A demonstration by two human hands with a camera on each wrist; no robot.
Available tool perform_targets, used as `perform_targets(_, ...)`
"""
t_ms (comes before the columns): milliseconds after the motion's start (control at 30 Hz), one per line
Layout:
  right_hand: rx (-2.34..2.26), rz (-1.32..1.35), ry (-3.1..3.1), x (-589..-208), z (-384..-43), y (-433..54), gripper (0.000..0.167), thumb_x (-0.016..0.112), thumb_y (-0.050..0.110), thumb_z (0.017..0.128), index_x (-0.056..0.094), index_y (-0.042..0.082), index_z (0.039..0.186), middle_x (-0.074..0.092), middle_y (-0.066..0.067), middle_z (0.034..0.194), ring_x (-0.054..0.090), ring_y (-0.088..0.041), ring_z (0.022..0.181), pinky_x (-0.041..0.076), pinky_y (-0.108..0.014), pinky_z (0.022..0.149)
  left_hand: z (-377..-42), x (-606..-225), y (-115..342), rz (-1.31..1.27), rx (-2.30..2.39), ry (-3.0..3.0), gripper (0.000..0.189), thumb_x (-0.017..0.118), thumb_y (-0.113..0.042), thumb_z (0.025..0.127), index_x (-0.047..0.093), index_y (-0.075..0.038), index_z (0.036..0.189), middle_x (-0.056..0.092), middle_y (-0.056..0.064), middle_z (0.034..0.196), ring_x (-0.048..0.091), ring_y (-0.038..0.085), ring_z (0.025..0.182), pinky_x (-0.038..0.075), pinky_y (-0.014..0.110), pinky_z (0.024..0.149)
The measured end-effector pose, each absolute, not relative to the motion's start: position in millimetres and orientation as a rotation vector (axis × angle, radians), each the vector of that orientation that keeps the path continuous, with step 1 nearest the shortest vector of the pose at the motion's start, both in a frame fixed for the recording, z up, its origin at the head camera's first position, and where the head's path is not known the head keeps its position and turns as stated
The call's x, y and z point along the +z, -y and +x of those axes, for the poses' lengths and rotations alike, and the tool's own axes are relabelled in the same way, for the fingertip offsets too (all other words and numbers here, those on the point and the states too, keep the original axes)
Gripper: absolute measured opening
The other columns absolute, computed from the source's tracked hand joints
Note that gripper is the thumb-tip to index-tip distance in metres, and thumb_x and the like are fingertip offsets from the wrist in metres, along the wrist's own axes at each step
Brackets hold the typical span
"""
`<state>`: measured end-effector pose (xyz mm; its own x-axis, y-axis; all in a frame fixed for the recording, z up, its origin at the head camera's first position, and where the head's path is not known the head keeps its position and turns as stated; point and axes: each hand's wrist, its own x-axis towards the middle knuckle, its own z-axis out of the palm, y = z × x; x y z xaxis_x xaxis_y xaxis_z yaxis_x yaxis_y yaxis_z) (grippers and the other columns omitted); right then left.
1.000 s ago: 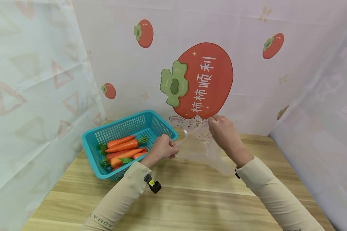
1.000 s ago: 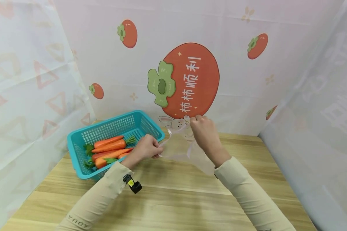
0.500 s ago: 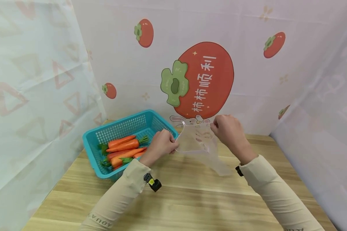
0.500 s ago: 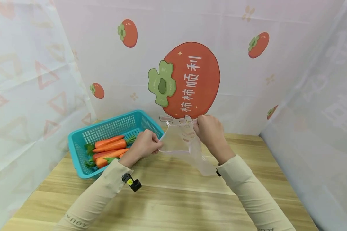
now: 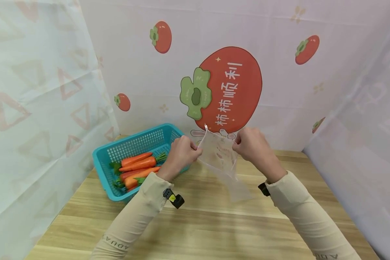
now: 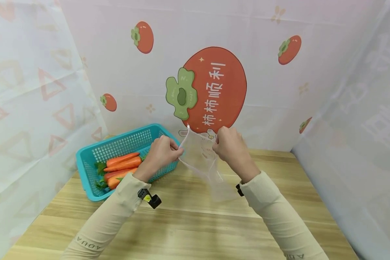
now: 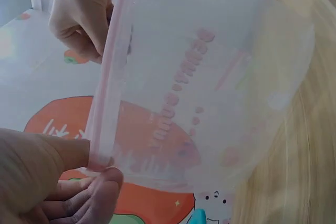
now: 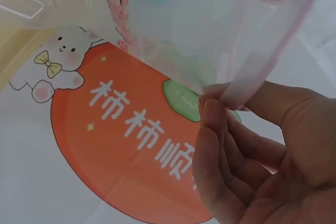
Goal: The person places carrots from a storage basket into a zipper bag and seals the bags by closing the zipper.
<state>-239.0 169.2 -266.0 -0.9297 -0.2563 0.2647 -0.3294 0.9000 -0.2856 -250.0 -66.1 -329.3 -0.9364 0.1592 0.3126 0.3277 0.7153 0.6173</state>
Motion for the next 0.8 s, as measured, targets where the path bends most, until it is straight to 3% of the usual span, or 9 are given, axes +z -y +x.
perform_targets(100, 0.503, 0.447, 2.799, -265.1, -241.3, -168.3, 0.022, 0.068, 0.002, 0.091, 0.073, 0.005, 0.070, 0.065, -0.005, 0.062, 0.049, -0.018, 0.056, 0.037, -0.027, 0.048, -246.4, -330.9, 67.4, -0.394, -1.067, 2.724, 0.045, 0.073, -0.019, 0.091, 0.057, -0.014, 0.049, 0.041, -0.007, 0.046, 0.038, 0.011, 0.044, 0.021, 0.024, 0.045)
perform_targets(200, 0.508, 0.450, 2.759, -265.0, -243.9, -169.1, 0.020, 0.066, 0.001, 0.092, 0.074, 0.003, 0.073, 0.069, -0.008, 0.066, 0.050, -0.019, 0.056, 0.036, -0.028, 0.048, -242.4, -335.4, 68.3, -0.405, -1.084, 2.779, 0.047, 0.074, -0.020, 0.091, 0.054, -0.014, 0.049, 0.044, -0.007, 0.047, 0.040, 0.012, 0.043, 0.022, 0.023, 0.044)
perform_targets(333, 0.500, 0.419, 2.749, -264.6, -247.7, -173.7, 0.020, 0.064, -0.002, 0.092, 0.072, 0.001, 0.074, 0.068, -0.010, 0.064, 0.048, -0.018, 0.053, 0.035, -0.028, 0.048, -241.3, -341.9, 70.4, -0.401, -1.098, 2.790, 0.036, 0.076, -0.016, 0.090, 0.067, -0.012, 0.056, 0.062, -0.004, 0.052, 0.054, 0.014, 0.046, 0.032, 0.020, 0.041)
perform_targets(533, 0.481, 0.338, 2.774, -266.5, -255.1, -187.8, 0.018, 0.069, 0.001, 0.094, 0.077, -0.002, 0.078, 0.073, -0.014, 0.072, 0.057, -0.024, 0.063, 0.043, -0.028, 0.051, -246.1, -349.8, 81.7, -0.393, -1.051, 2.791, 0.030, 0.075, -0.012, 0.089, 0.073, -0.012, 0.059, 0.065, -0.003, 0.053, 0.056, 0.013, 0.049, 0.038, 0.021, 0.044)
perform_targets(800, 0.539, 0.370, 2.806, -270.6, -261.2, -199.6, 0.013, 0.075, 0.007, 0.094, 0.082, -0.001, 0.087, 0.078, -0.016, 0.085, 0.067, -0.028, 0.076, 0.056, -0.034, 0.061, -249.8, -347.8, 93.9, -0.413, -1.075, 2.817, 0.031, 0.076, -0.017, 0.092, 0.077, -0.014, 0.061, 0.067, -0.004, 0.053, 0.059, 0.013, 0.049, 0.037, 0.023, 0.047)
